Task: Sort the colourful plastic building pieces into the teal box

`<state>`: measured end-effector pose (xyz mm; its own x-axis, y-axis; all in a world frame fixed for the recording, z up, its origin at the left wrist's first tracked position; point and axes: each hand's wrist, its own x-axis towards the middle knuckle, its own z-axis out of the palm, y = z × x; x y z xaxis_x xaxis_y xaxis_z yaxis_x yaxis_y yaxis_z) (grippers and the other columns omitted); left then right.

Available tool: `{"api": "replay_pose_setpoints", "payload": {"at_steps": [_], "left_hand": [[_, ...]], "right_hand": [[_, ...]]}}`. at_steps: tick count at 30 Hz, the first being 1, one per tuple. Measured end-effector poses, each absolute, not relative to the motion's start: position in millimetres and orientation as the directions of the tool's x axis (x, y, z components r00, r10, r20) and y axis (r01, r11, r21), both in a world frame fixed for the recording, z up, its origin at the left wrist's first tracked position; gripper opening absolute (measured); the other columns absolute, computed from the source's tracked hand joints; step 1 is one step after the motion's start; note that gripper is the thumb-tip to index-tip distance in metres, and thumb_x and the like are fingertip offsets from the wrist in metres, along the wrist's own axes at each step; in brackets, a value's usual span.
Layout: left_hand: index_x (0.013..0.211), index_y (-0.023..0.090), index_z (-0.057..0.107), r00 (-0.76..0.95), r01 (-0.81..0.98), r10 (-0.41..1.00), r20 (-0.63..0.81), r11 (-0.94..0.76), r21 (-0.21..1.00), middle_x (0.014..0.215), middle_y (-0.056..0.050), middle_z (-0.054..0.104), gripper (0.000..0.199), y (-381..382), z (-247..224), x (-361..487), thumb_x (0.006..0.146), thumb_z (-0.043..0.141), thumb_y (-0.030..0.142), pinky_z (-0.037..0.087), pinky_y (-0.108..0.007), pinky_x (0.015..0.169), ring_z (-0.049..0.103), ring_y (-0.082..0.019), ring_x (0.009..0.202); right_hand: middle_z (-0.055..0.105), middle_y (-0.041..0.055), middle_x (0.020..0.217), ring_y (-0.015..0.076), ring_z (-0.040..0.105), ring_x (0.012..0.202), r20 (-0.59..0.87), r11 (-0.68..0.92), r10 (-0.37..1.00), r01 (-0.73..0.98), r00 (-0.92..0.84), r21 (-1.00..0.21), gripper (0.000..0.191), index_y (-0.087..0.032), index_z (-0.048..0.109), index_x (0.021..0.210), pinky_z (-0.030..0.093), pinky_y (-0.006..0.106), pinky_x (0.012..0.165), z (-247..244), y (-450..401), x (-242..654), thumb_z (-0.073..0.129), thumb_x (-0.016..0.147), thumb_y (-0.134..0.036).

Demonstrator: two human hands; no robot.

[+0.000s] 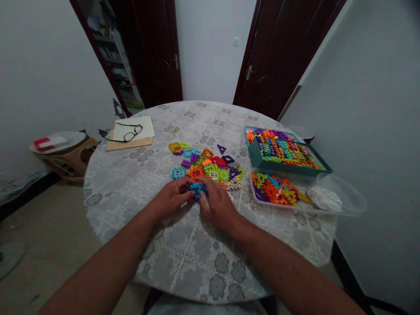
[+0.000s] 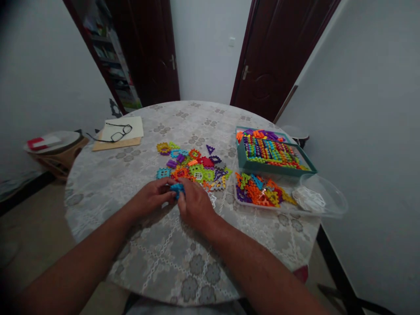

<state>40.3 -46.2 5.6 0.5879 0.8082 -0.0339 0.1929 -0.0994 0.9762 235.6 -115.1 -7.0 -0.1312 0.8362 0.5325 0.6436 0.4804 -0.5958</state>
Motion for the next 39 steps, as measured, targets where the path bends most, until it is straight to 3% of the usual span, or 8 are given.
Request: {"api": "replay_pose_setpoints", "payload": {"at_steps": [4,8,11,16,21,26,33,39], "left_hand": [[0.118,0.024,0.070,0.583,0.244,0.812,0.024,-0.203,0.948,0.108,-0.007,0.079,0.032,-48.4,9.1,42.5,0.089,0.073,0.038,0.061,-0.039,0.087,0.073,-0.023,0.093],[0.121,0.026,0.075,0.602,0.301,0.790,0.116,-0.359,0.883,0.124,-0.008,0.078,0.033,-47.3,10.7,43.2,0.090,0.072,0.035,0.055,-0.045,0.107,0.071,-0.027,0.115],[0.118,0.025,0.076,0.607,0.334,0.788,0.106,-0.373,0.866,0.119,-0.007,0.079,0.030,-45.2,8.5,41.4,0.090,0.071,0.036,0.057,-0.042,0.100,0.072,-0.026,0.108],[0.108,0.021,0.075,0.606,0.455,0.794,0.048,-0.395,0.798,0.092,-0.003,0.074,0.026,-44.2,5.2,39.1,0.094,0.068,0.041,0.052,-0.034,0.078,0.064,-0.019,0.081],[0.109,0.023,0.073,0.654,0.439,0.751,0.090,-0.474,0.763,0.102,-0.005,0.075,0.021,-45.3,7.2,40.4,0.094,0.066,0.037,0.050,-0.035,0.085,0.066,-0.021,0.090],[0.112,0.023,0.073,0.664,0.445,0.739,0.113,-0.511,0.735,0.104,-0.005,0.075,0.023,-46.9,10.3,40.2,0.094,0.065,0.034,0.049,-0.035,0.082,0.065,-0.021,0.089],[0.112,0.023,0.074,0.691,0.403,0.706,0.154,-0.553,0.730,0.107,-0.005,0.077,0.025,-45.8,8.8,38.0,0.103,0.054,0.035,0.052,-0.035,0.092,0.069,-0.021,0.098],[0.111,0.023,0.077,0.709,0.337,0.677,0.200,-0.574,0.746,0.108,-0.006,0.078,0.027,-43.5,5.3,37.1,0.105,0.055,0.037,0.052,-0.038,0.097,0.069,-0.022,0.102]], "right_hand": [[0.075,0.0130,0.122,0.0286,0.068,0.114,0.476,0.468,0.861,0.646,-0.179,-0.604,0.035,-0.022,0.069,0.133,0.055,0.049,0.105,0.8,-113.2,240.8,0.056,0.101,-0.019],[0.076,0.0091,0.126,0.0249,0.068,0.116,0.437,0.499,0.861,0.590,-0.258,-0.635,0.039,-0.024,0.069,0.135,0.054,0.046,0.108,4.9,-110.3,247.2,0.055,0.100,-0.015],[0.076,0.0071,0.130,0.0228,0.070,0.118,0.442,0.495,0.863,0.575,-0.244,-0.651,0.041,-0.027,0.068,0.138,0.055,0.043,0.108,10.4,-105.8,257.9,0.054,0.102,-0.016],[0.079,0.0109,0.119,0.0238,0.073,0.112,0.480,0.370,0.875,0.731,-0.067,-0.573,0.035,-0.020,0.075,0.121,0.055,0.039,0.102,28.3,-96.1,294.2,0.048,0.101,-0.011],[0.078,0.0126,0.119,0.0257,0.072,0.110,0.242,0.174,0.967,0.895,-0.076,-0.411,0.024,-0.019,0.074,0.119,0.053,0.037,0.100,44.5,-100.0,315.5,0.056,0.103,-0.017],[0.073,0.0123,0.126,0.0255,0.069,0.114,-0.002,0.208,0.976,0.929,-0.219,-0.306,0.027,-0.021,0.070,0.126,0.051,0.034,0.096,51.1,-114.2,300.4,0.064,0.104,-0.034],[0.067,0.0132,0.127,0.0280,0.067,0.111,-0.112,0.231,0.958,0.944,-0.262,-0.235,0.039,-0.021,0.065,0.129,0.050,0.037,0.093,47.4,-123.1,267.0,0.069,0.099,-0.046],[0.064,0.0157,0.130,0.0282,0.067,0.107,-0.077,0.164,0.979,0.949,-0.191,-0.269,0.039,-0.018,0.058,0.128,0.050,0.037,0.085,41.6,-123.5,259.1,0.070,0.097,-0.039]]}}
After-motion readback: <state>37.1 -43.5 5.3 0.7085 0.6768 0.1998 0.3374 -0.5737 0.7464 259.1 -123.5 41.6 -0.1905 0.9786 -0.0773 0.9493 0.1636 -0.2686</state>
